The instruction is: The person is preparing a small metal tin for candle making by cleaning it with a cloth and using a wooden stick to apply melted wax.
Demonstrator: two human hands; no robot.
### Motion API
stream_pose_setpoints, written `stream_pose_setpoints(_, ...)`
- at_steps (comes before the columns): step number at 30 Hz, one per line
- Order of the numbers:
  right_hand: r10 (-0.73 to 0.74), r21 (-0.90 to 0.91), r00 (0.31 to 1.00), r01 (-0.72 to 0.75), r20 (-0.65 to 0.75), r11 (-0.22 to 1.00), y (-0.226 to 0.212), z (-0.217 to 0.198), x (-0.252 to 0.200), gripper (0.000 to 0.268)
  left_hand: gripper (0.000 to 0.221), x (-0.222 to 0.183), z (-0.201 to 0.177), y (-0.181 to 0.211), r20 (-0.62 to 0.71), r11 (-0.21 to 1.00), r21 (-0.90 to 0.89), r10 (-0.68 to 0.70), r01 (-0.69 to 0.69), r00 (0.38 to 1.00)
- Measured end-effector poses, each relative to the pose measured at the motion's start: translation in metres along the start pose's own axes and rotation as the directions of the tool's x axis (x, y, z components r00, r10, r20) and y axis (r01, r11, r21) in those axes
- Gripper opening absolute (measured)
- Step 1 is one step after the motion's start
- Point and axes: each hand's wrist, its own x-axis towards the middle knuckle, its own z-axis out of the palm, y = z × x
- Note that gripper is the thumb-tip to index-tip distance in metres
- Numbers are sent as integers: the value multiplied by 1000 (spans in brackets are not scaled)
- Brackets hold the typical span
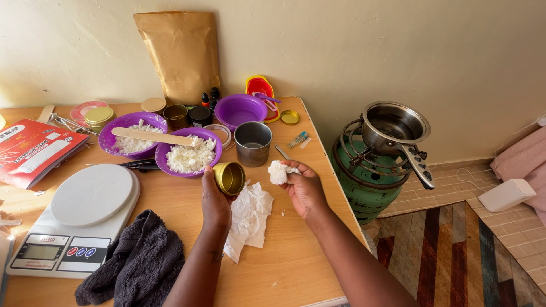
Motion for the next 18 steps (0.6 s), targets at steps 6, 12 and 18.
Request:
stream_pose_setpoints(6,-124,-628,980,195,156,753,-40,-3,-22,41,42,-15,12,7,129,942,166,-315,292,940)
stream_pose_setpoints(12,-78,-782,778,619,623,-77,-20,-26,-50,37,57,4,-4,4,10,758,605,-315,245,949)
stream_pose_setpoints(18,-88,-891,887,449,454,-75,10,-17,-95,42,40,-38,22,63,-90,742,593,-325,313,941)
